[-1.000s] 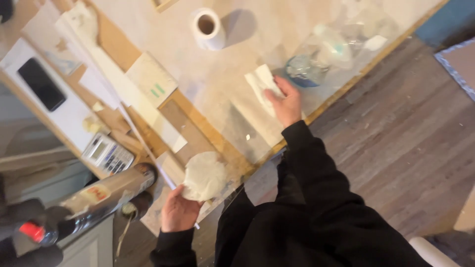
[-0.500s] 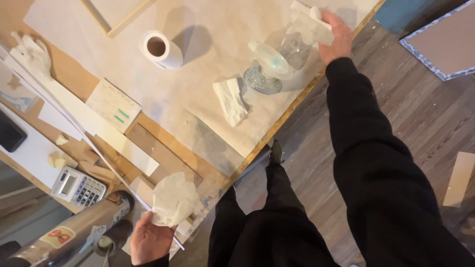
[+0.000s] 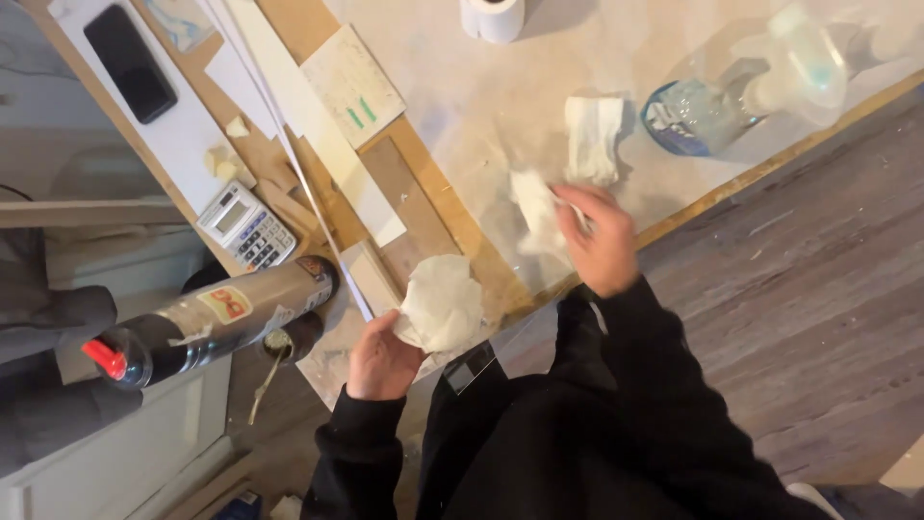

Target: Wiping and cleaning a piece of glass using a paper towel and spray cleaner on a workshop table.

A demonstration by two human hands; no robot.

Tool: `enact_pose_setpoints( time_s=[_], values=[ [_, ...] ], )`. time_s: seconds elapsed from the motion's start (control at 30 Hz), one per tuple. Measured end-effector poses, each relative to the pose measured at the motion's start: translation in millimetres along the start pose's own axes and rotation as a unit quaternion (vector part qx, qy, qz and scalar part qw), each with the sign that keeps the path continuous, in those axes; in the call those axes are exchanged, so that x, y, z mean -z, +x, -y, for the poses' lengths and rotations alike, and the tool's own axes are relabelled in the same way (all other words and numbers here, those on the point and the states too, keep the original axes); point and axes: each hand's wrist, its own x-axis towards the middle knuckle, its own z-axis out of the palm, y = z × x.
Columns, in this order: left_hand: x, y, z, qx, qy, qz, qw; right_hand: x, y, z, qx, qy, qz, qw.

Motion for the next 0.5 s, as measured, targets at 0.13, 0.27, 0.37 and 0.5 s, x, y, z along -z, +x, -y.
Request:
enact_pose_setpoints(
  time_s=[0.13,0.27,0.37,0.5],
  values=[
    [0.9,7.7,-0.2,-0.007,0.01,0.04,0.999,-43.6,30.9,-38.1,0.059,-0.06,0.054,0.995],
    [4.9,7.3,6.6,0.003,0.012,0.064,0.998,-55.9,32.7,-50.1,-0.019,-0.116,0.059,0.991],
    [8.9,10.3,6.3,0.001,0.02,0.066,0.998,-64.1,24.9,-42.1,-0.025,-0.109,0.065,0.992],
    [3.3,7.0,8.1,-0.003,0.033,0.051,0.998,-80.2,19.9,-85.2,0.043,-0.108,0.061,0.991]
  ],
)
